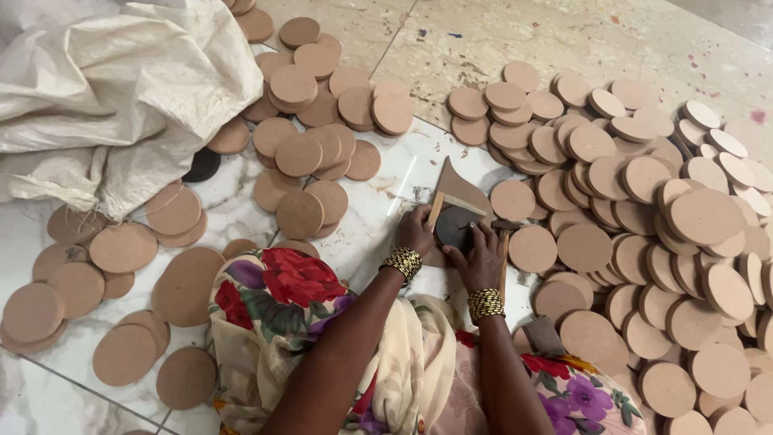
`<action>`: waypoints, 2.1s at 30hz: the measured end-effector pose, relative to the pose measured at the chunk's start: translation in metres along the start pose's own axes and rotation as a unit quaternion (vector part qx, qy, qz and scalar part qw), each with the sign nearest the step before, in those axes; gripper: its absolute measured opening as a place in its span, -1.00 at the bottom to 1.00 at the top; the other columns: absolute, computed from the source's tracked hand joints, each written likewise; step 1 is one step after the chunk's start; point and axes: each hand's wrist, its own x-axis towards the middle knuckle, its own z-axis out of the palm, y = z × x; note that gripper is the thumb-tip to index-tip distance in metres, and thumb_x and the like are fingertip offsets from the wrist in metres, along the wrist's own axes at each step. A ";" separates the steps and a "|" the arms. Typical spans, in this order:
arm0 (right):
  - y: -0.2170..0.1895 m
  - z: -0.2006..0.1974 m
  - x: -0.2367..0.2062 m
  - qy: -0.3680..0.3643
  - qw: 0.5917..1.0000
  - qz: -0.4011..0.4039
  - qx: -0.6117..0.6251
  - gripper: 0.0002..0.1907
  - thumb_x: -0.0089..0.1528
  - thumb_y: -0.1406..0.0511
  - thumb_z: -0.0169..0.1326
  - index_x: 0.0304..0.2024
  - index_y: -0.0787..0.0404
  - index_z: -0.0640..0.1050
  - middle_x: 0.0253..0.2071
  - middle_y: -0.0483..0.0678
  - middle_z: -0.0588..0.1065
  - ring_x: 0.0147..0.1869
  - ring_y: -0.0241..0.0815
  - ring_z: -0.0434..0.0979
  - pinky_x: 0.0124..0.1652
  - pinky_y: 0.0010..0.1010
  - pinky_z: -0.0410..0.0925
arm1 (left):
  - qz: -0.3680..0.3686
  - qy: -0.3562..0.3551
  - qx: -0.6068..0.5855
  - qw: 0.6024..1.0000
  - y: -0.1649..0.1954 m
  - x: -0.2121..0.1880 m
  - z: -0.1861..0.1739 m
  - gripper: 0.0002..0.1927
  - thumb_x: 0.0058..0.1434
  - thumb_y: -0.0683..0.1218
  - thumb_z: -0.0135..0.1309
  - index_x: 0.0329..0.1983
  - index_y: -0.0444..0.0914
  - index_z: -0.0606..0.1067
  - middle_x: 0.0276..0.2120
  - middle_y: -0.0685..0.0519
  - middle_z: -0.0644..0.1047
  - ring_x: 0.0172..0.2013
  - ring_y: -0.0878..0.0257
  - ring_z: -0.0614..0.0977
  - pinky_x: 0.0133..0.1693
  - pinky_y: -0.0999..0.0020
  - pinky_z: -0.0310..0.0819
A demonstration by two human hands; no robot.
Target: The person sits on a cushion on the floor and hammers a nail through the center of small round wooden discs using a hammer and a wooden guide template. They place each disc on the template, position a nail, hammer it in, and set the finished disc aside, repeating with discs taken from a large pile.
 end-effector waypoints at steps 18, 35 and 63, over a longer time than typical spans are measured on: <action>-0.004 0.005 -0.003 0.022 0.994 0.032 0.103 0.09 -0.03 0.37 0.38 0.49 0.18 0.14 0.44 0.37 0.08 0.47 0.42 0.13 0.29 0.05 0.23 | 0.042 -0.011 0.012 0.999 0.008 -0.007 -0.007 -0.50 0.20 -0.20 0.16 0.23 -0.11 0.43 0.07 -0.11 0.52 0.10 -0.09 0.55 0.10 0.05 0.46; -0.025 -0.027 0.035 0.008 0.989 0.067 0.134 -0.81 0.24 0.33 0.23 -0.09 0.13 0.68 -0.19 0.02 0.60 -0.15 -0.05 0.59 -0.11 -0.25 0.45 | 0.014 -0.011 -0.004 1.000 0.008 -0.004 -0.009 -0.54 0.16 -0.20 0.20 0.15 -0.13 0.47 -0.03 -0.07 0.58 0.01 -0.01 0.60 0.07 0.12 0.49; -0.025 -0.020 0.034 0.022 0.984 0.077 0.158 -0.88 0.26 0.33 0.19 -0.17 0.23 0.60 -0.27 0.09 0.63 -0.24 -0.02 0.69 -0.28 -0.27 0.48 | 0.080 -0.120 0.193 0.971 0.023 -0.020 -0.011 0.24 -0.21 0.14 0.51 0.52 -0.01 0.08 0.41 -0.09 0.16 0.27 -0.18 0.31 0.21 -0.08 0.31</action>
